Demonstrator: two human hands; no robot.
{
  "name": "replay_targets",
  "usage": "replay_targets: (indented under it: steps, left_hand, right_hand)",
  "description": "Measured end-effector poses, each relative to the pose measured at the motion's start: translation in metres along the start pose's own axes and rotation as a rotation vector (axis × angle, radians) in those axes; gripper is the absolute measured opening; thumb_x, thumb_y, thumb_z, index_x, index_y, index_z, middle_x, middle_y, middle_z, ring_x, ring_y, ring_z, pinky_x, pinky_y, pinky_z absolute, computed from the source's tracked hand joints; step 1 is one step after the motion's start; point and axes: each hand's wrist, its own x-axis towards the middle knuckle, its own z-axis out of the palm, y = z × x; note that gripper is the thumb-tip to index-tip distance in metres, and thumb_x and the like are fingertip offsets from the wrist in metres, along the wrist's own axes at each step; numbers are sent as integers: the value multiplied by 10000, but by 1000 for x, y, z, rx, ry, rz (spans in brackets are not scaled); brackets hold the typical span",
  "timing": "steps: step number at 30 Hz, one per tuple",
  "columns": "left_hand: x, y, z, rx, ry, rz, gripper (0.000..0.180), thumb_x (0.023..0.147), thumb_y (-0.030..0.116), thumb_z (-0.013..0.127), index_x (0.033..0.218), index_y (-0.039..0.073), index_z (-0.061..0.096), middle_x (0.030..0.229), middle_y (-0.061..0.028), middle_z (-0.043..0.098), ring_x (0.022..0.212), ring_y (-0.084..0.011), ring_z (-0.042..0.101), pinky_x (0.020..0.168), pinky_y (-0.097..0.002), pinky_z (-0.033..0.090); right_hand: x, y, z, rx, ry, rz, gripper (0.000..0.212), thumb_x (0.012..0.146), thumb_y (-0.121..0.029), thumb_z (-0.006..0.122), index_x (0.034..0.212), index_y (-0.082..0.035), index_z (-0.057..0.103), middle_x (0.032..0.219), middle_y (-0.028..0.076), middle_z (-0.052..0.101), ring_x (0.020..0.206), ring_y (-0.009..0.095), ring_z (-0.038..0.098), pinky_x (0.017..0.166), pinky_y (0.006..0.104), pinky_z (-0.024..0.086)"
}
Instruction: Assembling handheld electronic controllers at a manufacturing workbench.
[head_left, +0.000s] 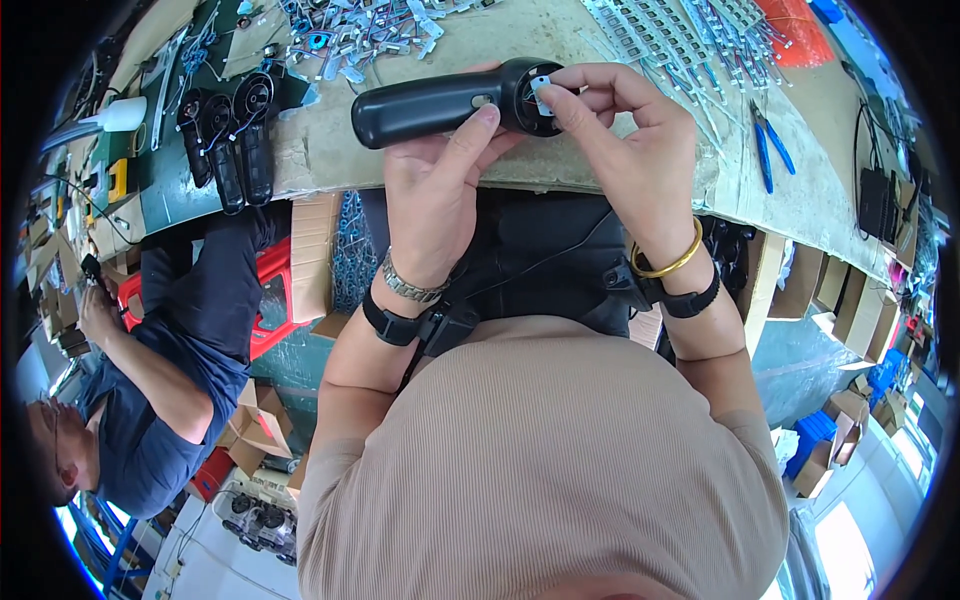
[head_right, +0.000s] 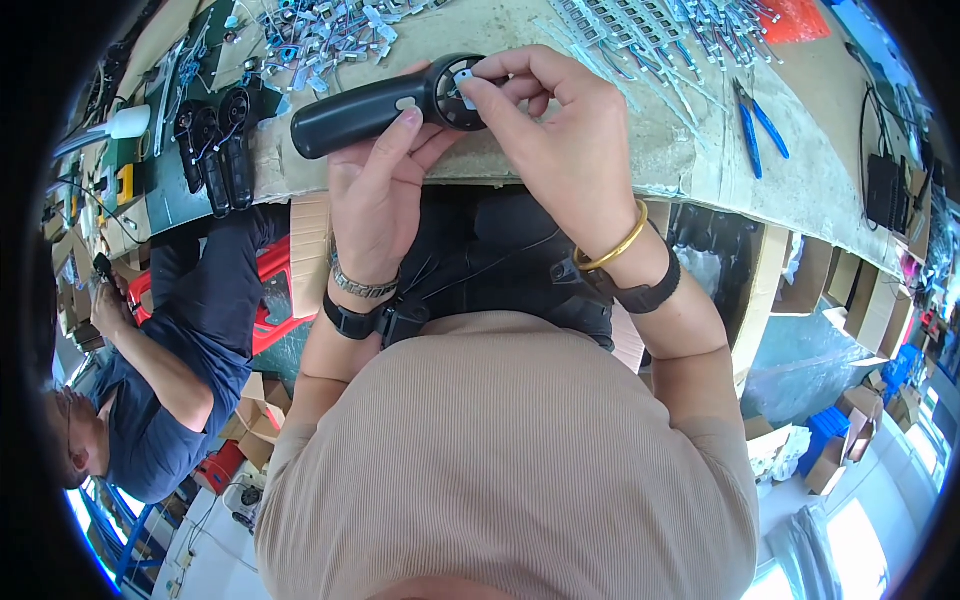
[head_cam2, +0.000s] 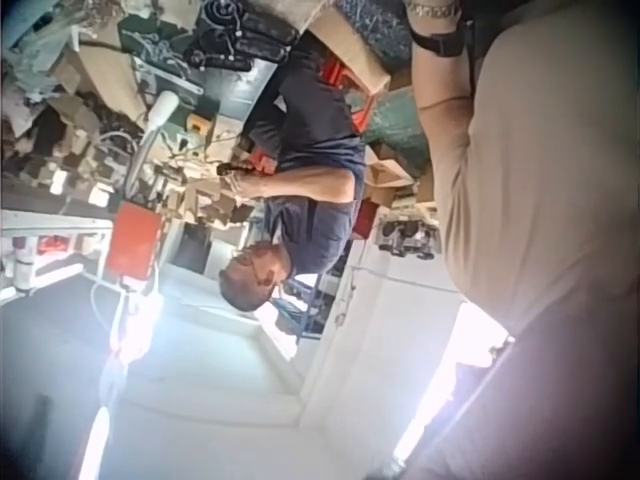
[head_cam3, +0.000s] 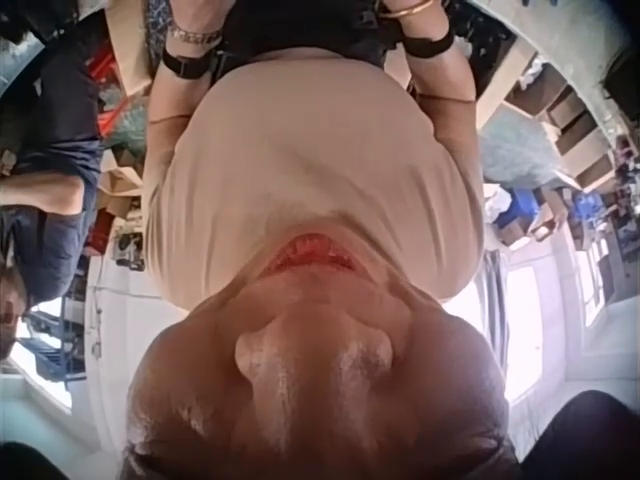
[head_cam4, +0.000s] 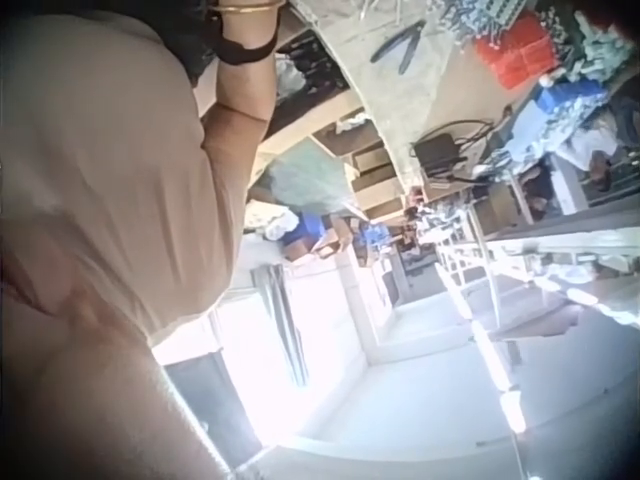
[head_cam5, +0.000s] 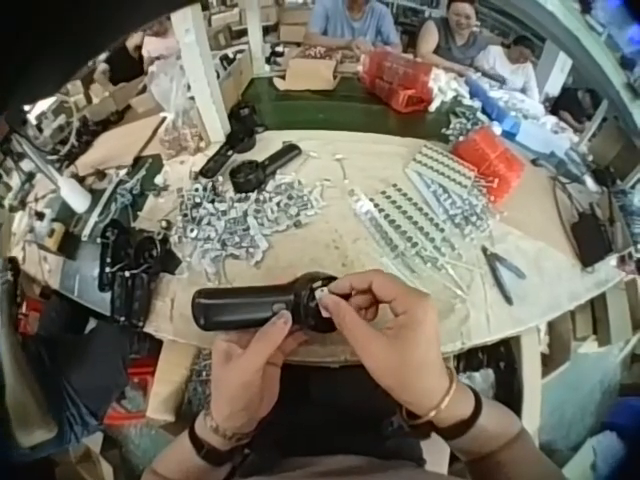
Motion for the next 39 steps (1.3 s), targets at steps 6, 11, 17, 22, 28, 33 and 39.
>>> replay_targets:
  steps: [6, 11, 17, 22, 28, 33, 39]
  left_hand:
    - [5, 9, -1, -33, -31, -15, 320, 1035, 13, 655, 1355, -14, 652, 1447, -169, 649, 1203, -263, 714, 990, -411, 625]
    - [4, 15, -5, -36, -92, -57, 347, 1024, 4, 660, 1369, -18, 635, 1475, -167, 626, 1229, -272, 700, 1014, -430, 612]
    - [9, 17, -17, 103, -159, 82, 598, 959, -25, 686, 1526, -2, 497, 1579, -188, 524, 1374, -304, 599, 1115, -483, 551]
    - [20, 42, -24, 46, -219, 116, 770, 913, -51, 691, 1614, 35, 381, 1615, -184, 478, 1430, -324, 539, 1135, -508, 522]
    - [26, 94, -13, 940, -293, 636, 530, 924, 14, 748, 1435, 23, 610, 1397, -156, 675, 1260, -292, 664, 1044, -421, 542]
    - [16, 95, -16, 1117, -473, 426, 268, 945, 178, 789, 1160, 25, 744, 1048, -141, 747, 949, -313, 709, 841, -368, 554]
    - [8, 83, -30, 1034, -427, 369, 186, 945, 131, 783, 1090, 25, 737, 1035, -125, 736, 938, -304, 704, 807, -382, 561]
  right_hand:
    - [12, 10, -6, -19, 3, -133, 424, 943, -93, 832, 1340, -18, 705, 1170, 60, 745, 1018, 62, 652, 839, 217, 536]
    - [16, 5, -14, 345, -236, 29, 460, 928, -66, 833, 1353, -2, 669, 1269, 72, 716, 1115, 108, 672, 949, 254, 542]
    - [15, -4, -33, -9, -202, -401, 418, 883, -15, 820, 1280, 6, 691, 1215, 95, 750, 1091, 190, 712, 969, 338, 560]
    - [28, -8, -45, -267, -153, -842, 432, 813, 27, 802, 1234, -6, 709, 1183, 123, 759, 1054, 280, 730, 937, 384, 574]
    - [25, -23, -42, -419, -244, -1060, 446, 737, 42, 787, 1173, -19, 717, 1188, 141, 755, 1047, 357, 725, 897, 427, 591]
    - [13, -29, -27, -386, -316, -1056, 486, 688, 4, 808, 1164, -37, 725, 1161, 124, 742, 1060, 352, 713, 864, 442, 607]
    - [14, -22, -20, -308, -347, -1023, 502, 675, 39, 803, 1166, -33, 728, 1179, 133, 738, 1083, 366, 716, 885, 445, 612]
